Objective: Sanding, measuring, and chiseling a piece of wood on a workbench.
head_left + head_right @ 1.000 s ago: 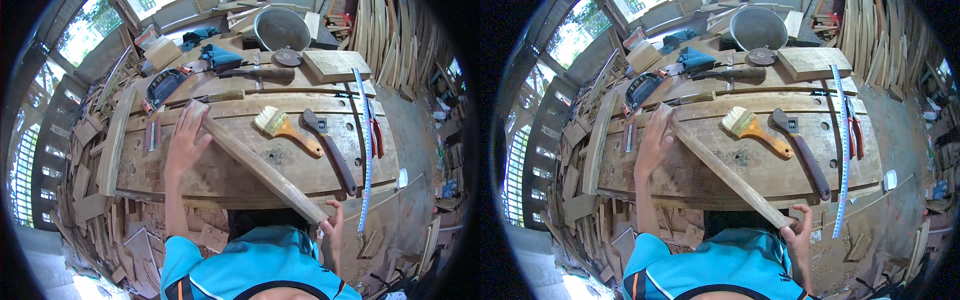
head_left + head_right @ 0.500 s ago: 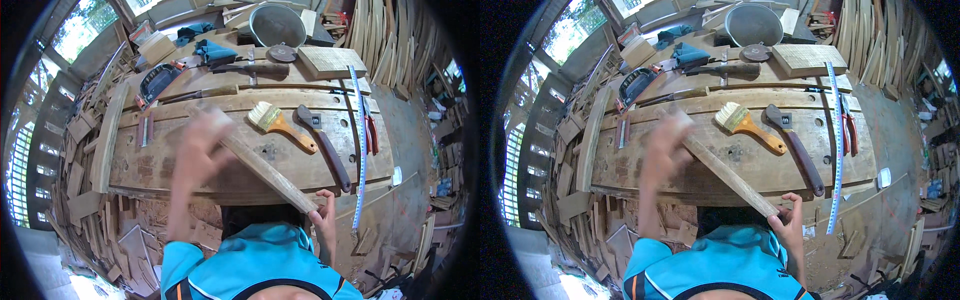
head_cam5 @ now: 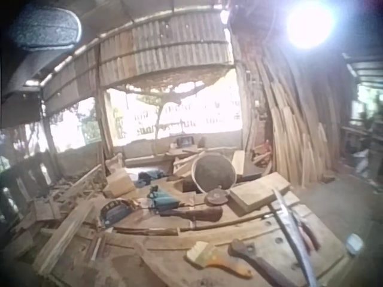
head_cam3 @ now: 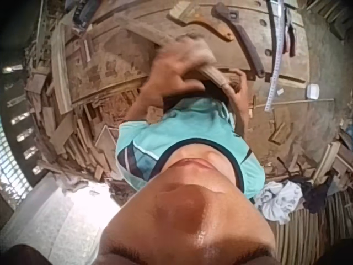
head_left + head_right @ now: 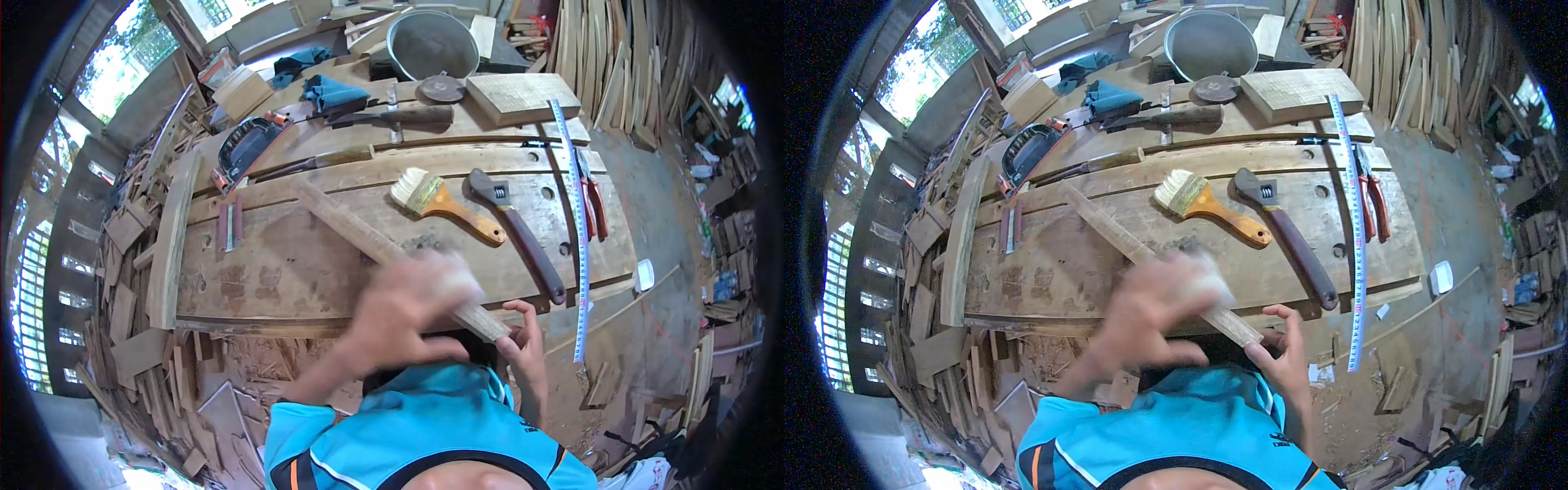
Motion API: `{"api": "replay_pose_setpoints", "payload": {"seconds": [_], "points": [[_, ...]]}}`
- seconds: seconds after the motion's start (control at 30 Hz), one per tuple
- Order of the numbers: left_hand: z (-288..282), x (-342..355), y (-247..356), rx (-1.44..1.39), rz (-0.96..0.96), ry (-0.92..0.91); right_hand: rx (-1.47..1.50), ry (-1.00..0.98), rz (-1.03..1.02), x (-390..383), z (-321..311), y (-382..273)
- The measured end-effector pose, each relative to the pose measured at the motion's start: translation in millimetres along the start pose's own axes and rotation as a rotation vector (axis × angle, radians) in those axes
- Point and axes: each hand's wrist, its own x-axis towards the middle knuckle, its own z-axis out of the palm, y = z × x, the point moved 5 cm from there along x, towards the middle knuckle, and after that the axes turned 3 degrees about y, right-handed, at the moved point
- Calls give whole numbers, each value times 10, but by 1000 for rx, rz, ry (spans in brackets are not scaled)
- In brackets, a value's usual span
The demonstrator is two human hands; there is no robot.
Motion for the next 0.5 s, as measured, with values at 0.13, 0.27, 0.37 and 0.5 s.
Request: {"api": "replay_pose_setpoints", "payload": {"seconds": [0.13, 0.27, 0.37, 0.5], "points": [[-602, -201, -1185, 273, -248, 342, -116, -19, 2, -42, -14, -54], [-811, -297, -1497, 346, -204, 345, -98, -23, 23, -30, 14, -44], [-406, -73, -812, 197, -70, 164, -48, -26, 27, 0, -8, -23], [261, -89, 324, 49, 94, 108, -17, -44, -25, 68, -42, 70]]}}
